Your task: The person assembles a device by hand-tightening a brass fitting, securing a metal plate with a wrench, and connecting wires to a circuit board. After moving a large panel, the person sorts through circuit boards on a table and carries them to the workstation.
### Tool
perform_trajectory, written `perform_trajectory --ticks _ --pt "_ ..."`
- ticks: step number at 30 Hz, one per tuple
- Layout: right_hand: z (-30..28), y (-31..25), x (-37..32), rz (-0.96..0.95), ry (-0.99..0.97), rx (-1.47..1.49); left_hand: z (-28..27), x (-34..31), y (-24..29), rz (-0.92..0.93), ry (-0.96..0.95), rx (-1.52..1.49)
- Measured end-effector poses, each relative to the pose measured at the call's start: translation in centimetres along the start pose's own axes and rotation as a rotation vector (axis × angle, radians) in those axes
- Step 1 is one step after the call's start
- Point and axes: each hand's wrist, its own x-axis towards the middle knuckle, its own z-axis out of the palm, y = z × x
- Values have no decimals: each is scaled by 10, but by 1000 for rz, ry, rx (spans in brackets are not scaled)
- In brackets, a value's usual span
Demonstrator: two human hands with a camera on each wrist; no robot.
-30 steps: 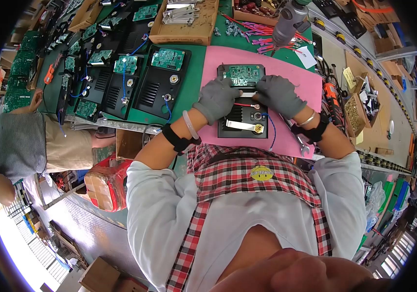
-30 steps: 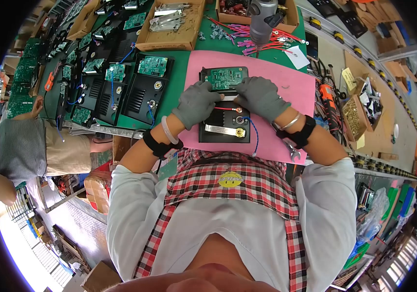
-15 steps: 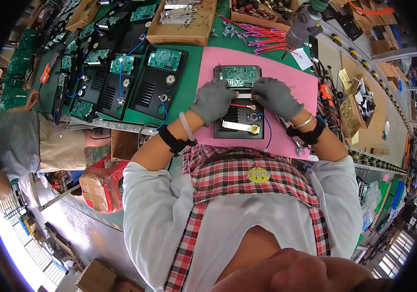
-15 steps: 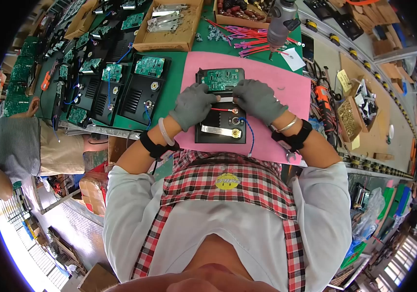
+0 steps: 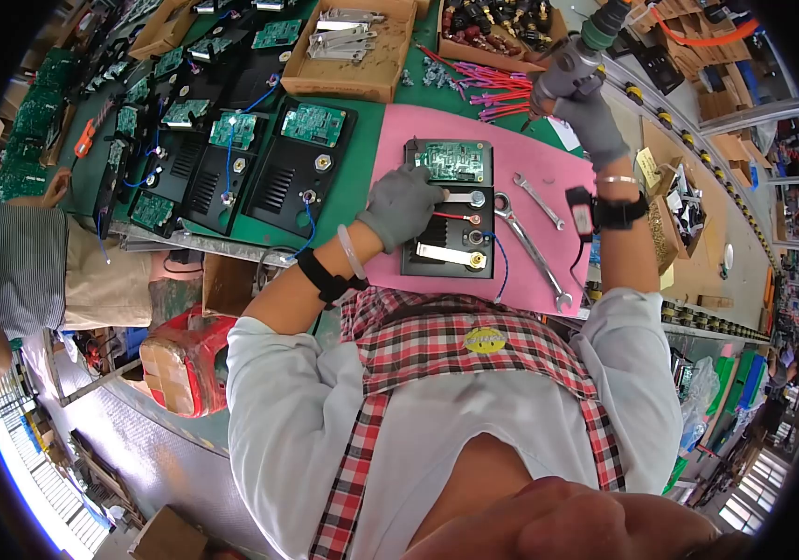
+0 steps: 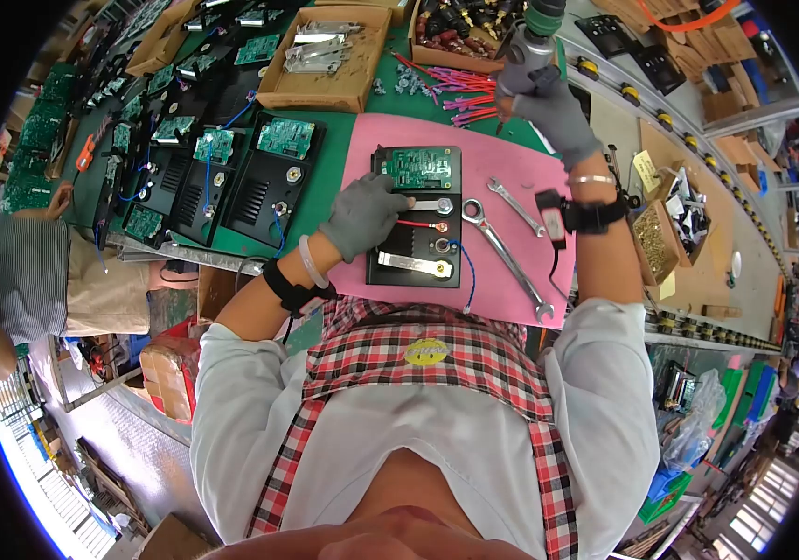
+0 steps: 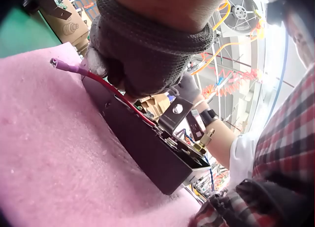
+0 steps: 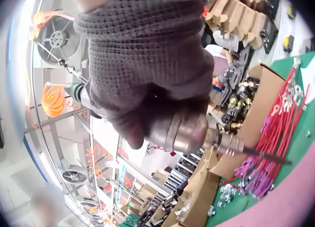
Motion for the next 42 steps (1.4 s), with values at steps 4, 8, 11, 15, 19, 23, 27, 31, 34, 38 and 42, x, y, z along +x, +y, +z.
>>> perform_trajectory --ticks 4,8,11,15,19,23,27,31,34,38,42 --pt "9 -14 -3 147 -35 67 -2 -2 2 -16 0 -25" --pt "48 -31 -46 -103 60 238 -4 1 3 -32 -35 -7" --pt "73 -43 -57 -143 86 197 1 4 1 -55 -69 4" --pt "94 -44 -53 -124 103 257 -1 3 0 -27 -31 5" --pt "99 -35 -52 -141 101 335 1 2 0 -39 -30 14" --pt "104 -23 -49 -202 103 330 1 3 0 -28 -32 7" --pt "109 -24 -47 -155 168 301 0 2 1 -15 -21 14" --pt "96 -24 -42 -125 -21 337 5 3 -1 -12 1 6" --pt "88 -18 -29 -66 -121 409 7 4 -1 -10 23 -4" --pt "86 -14 -28 -39 -149 374 7 3 0 -5 38 4" --pt "95 -11 -36 -37 -134 402 4 6 7 -58 9 15"
